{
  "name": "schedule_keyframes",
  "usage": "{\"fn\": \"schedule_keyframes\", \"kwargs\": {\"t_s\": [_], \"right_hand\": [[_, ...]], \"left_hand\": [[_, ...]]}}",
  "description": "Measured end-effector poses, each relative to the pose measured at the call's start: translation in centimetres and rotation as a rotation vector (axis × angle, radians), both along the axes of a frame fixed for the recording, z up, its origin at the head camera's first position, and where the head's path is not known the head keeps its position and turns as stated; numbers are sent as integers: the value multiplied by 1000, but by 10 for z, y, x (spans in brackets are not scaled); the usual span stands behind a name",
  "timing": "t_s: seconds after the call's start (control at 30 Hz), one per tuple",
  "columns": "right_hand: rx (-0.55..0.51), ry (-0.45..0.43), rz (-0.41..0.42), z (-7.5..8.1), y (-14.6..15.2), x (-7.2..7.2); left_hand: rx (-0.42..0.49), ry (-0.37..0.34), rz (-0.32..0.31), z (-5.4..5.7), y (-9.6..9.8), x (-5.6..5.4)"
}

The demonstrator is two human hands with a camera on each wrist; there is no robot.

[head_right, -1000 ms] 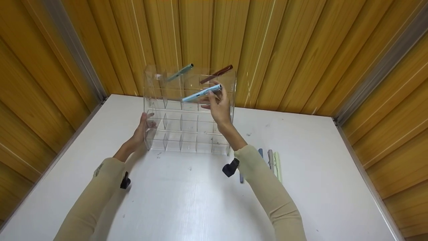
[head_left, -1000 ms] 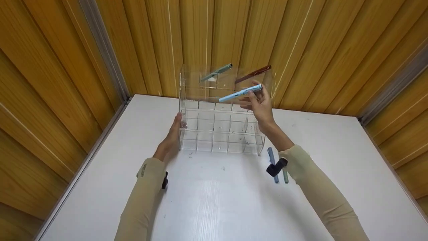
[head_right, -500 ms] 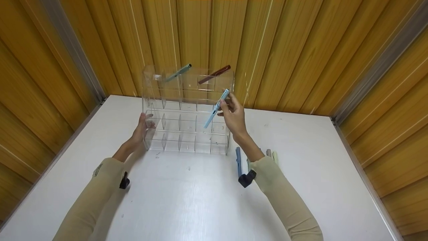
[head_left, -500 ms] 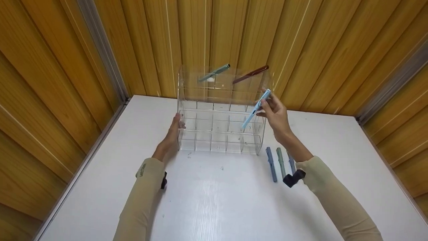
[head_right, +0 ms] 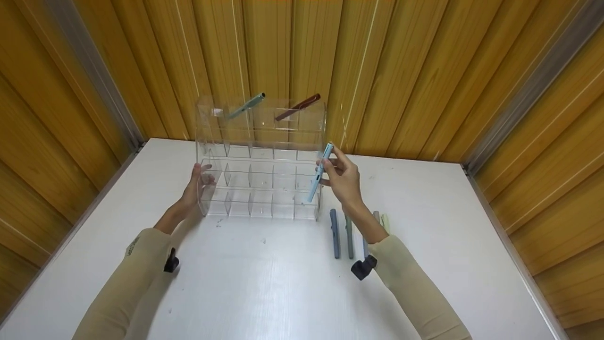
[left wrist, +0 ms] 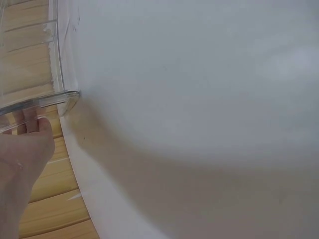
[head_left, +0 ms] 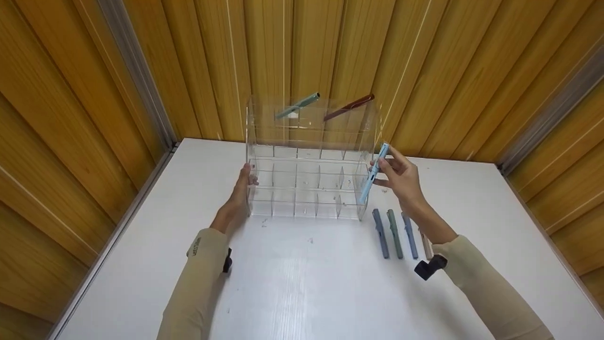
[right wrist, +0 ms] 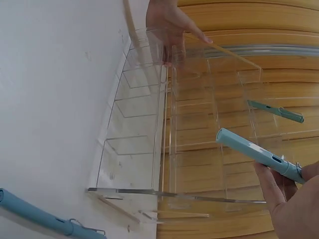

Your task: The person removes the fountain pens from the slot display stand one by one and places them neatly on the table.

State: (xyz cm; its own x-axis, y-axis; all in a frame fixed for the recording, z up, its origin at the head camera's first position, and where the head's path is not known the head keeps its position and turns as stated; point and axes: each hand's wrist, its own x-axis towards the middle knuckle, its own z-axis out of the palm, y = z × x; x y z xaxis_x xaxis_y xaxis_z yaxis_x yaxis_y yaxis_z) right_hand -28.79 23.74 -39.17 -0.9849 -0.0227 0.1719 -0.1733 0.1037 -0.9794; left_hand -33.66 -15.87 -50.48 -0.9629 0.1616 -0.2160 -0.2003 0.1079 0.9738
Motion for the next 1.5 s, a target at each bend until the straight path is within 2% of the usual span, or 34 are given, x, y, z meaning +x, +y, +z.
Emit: {"fn": "schedule_keyframes", "kwargs": {"t_s": [0.23,0.33,0.67,0.9,1.03,1.13,1.27,1.5], "right_hand": [[29,-49,-30,-10,17,-1],[21,-57,-27,-12,24,2],[97,-127,-69,-31,58,13],[145,-129,-118,-38,85,16],[121,-130,-159,-43,94,17],[94,-150,-202,-49,95,18],[94,-174,-254,-56,96,23],[143,-207,-305,-59,107,28]], "left_hand": [[1,47,-7,-2,-1,1],[-44,64,-1,-3,-3,1],[-120,57,15,-4,-3,3],[-74,48,-2,-4,-1,2],[-73,34,-21,-4,-3,2],[-41,-2,-12,-3,-6,4],[-54,-17,-14,-2,-10,6],[-53,22,-42,2,-7,3]]}}
